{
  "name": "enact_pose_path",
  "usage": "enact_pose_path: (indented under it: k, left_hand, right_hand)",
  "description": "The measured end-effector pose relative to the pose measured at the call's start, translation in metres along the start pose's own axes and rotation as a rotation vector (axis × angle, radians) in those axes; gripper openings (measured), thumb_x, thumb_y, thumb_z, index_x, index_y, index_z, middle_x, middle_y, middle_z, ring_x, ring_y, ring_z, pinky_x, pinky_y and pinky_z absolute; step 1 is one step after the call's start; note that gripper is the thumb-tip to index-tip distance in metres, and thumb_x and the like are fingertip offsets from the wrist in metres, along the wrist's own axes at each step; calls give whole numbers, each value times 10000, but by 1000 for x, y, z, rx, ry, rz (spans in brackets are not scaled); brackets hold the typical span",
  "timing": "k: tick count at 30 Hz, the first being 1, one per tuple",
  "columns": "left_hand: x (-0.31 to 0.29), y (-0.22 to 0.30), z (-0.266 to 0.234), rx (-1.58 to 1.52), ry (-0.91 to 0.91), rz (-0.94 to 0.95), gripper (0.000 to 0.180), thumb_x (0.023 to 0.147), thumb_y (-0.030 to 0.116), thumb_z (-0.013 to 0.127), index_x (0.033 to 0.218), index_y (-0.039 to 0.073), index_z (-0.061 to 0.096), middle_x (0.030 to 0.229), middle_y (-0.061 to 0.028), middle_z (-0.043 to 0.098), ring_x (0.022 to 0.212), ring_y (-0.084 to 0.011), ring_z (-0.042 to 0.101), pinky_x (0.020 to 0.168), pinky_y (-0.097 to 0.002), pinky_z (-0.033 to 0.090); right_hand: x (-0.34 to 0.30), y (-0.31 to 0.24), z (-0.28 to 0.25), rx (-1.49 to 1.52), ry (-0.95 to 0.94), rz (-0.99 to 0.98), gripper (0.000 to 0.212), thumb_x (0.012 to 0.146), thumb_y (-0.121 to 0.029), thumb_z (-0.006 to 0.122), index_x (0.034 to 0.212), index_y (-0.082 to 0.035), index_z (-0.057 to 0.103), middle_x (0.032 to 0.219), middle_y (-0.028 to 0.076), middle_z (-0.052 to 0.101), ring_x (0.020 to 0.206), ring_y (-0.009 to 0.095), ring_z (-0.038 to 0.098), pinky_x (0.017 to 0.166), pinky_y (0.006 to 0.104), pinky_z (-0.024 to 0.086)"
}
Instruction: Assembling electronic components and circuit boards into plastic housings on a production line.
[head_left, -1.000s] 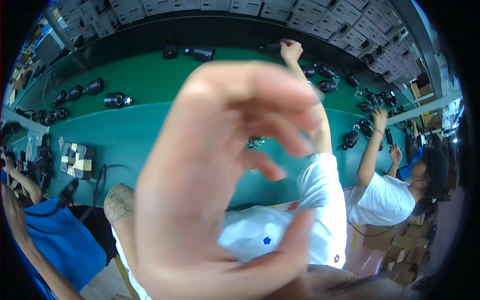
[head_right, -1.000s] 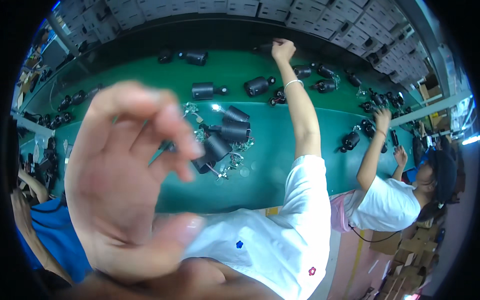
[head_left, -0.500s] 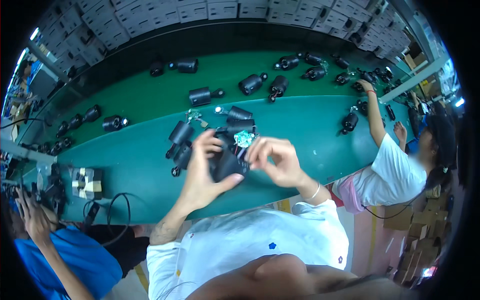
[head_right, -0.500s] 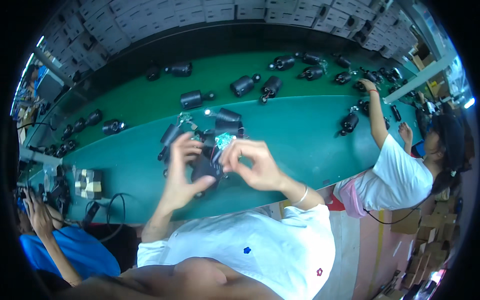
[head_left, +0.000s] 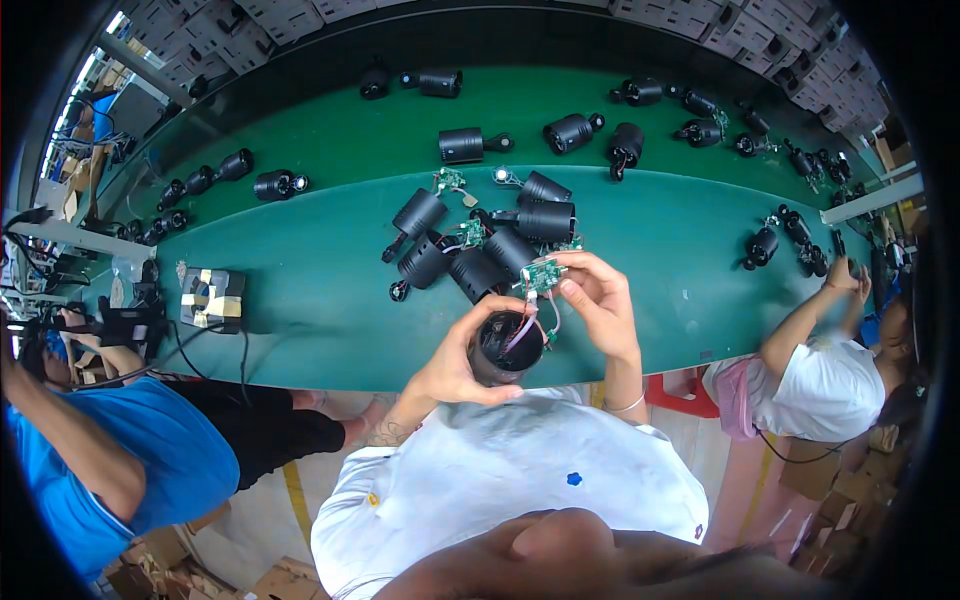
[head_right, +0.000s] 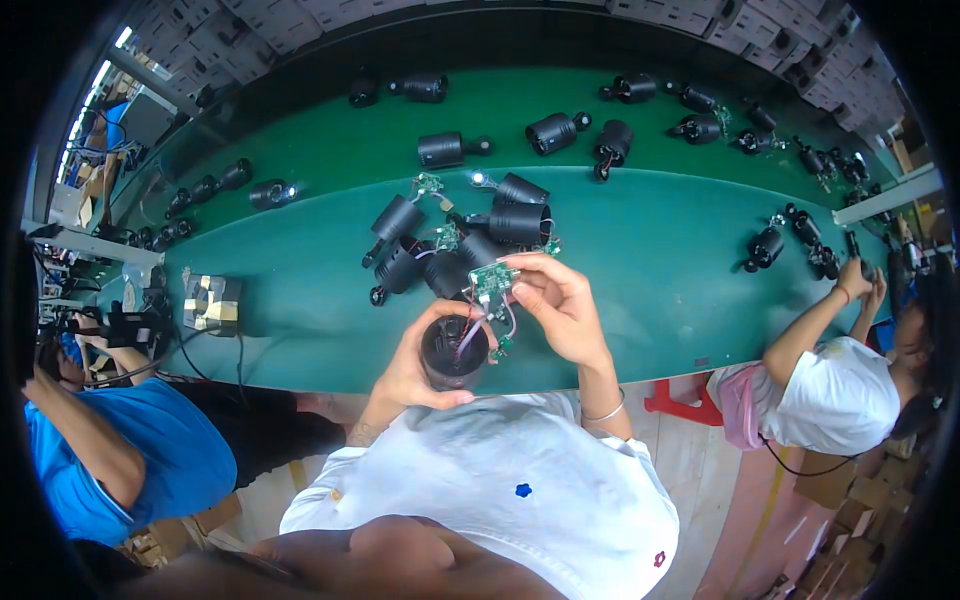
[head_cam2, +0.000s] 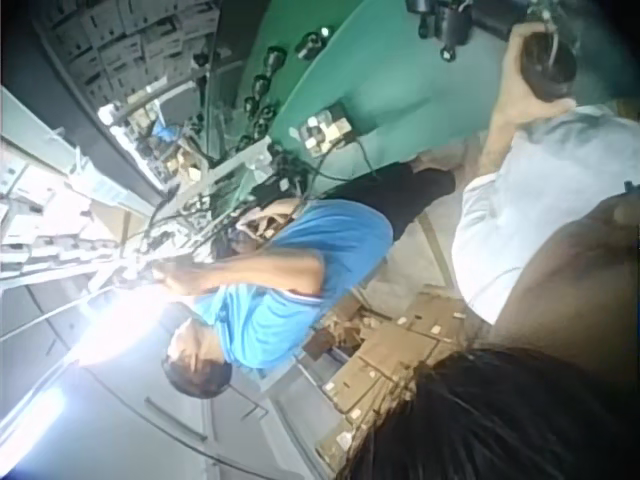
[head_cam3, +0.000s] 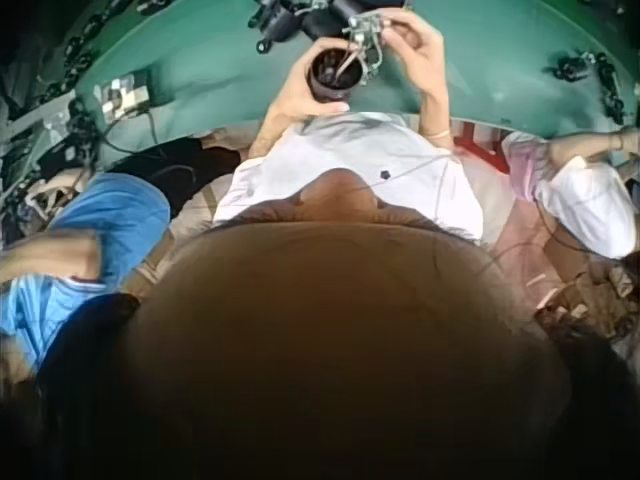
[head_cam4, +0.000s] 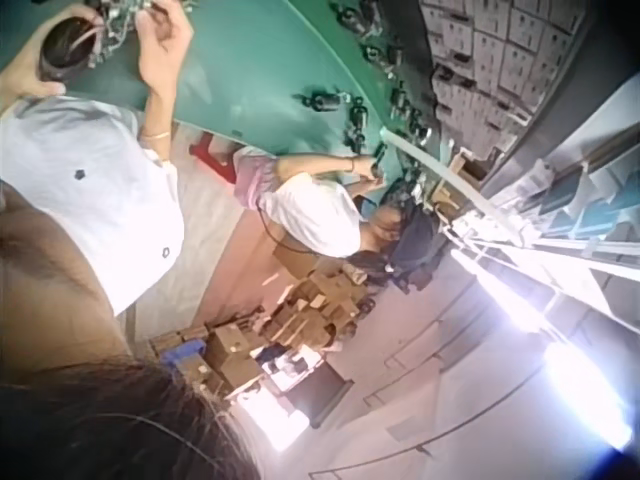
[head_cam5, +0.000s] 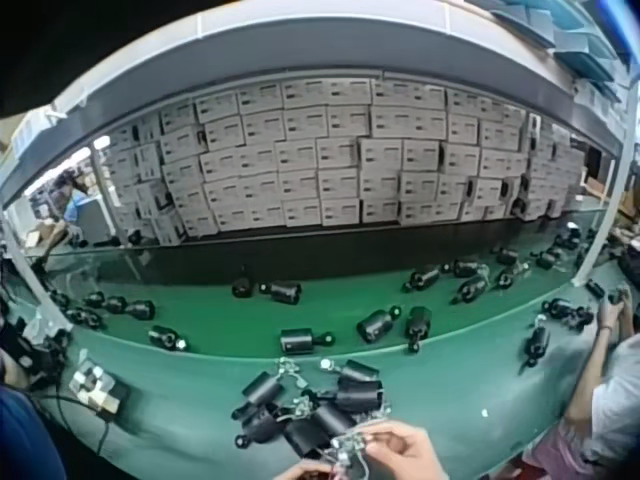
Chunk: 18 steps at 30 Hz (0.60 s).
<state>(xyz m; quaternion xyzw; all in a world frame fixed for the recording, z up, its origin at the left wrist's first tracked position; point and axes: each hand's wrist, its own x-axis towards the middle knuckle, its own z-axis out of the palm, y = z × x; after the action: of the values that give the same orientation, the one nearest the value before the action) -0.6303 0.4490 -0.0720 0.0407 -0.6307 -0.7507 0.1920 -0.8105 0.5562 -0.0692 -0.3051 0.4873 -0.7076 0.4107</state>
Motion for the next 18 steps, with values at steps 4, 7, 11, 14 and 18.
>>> enact_pose_path:
  k: [4, 7, 11, 14, 18]
  left_hand:
    - [-2, 10, 3, -86, 10, -67, 840, 532, 75, 847, 1266, 49, 440, 1006, -155, 636, 852, -256, 640, 806, -360, 526]
    - [-4, 8, 2, -233, -39, -98, 811, 538, 73, 841, 1250, 38, 456, 1028, -151, 634, 874, -245, 636, 835, -356, 512]
    - [-4, 2, 2, -438, -95, -120, 795, 543, 65, 835, 1239, 30, 453, 1027, -149, 634, 884, -234, 635, 853, -351, 503]
    - [-3, -1, 4, -604, -111, -94, 835, 541, 45, 832, 1254, 38, 397, 962, -157, 639, 850, -235, 640, 821, -351, 516]
    - [-4, 9, 1, -478, 5, -160, 871, 559, 45, 831, 1269, 48, 325, 1023, -170, 617, 884, -247, 634, 842, -356, 511]
  right_hand:
    - [7, 6, -5, 56, -81, -204, 244, 827, 86, 593, 1064, 45, 634, 1068, 141, 626, 945, 198, 597, 871, 281, 493]
    - [8, 13, -4, 70, -110, -196, 247, 811, 97, 601, 1049, 43, 640, 1033, 130, 620, 917, 185, 587, 837, 270, 488]
    - [7, 26, -8, 69, -136, -206, 250, 784, 116, 611, 1019, 37, 647, 991, 114, 611, 876, 167, 571, 782, 255, 475]
    - [4, 35, -12, 36, -133, -261, 254, 752, 139, 615, 976, 24, 651, 967, 96, 603, 832, 149, 551, 723, 243, 453]
    - [5, 20, -13, -383, 3, -407, 120, 766, 105, 615, 848, 18, 626, 906, 78, 596, 762, 144, 521, 677, 246, 427]
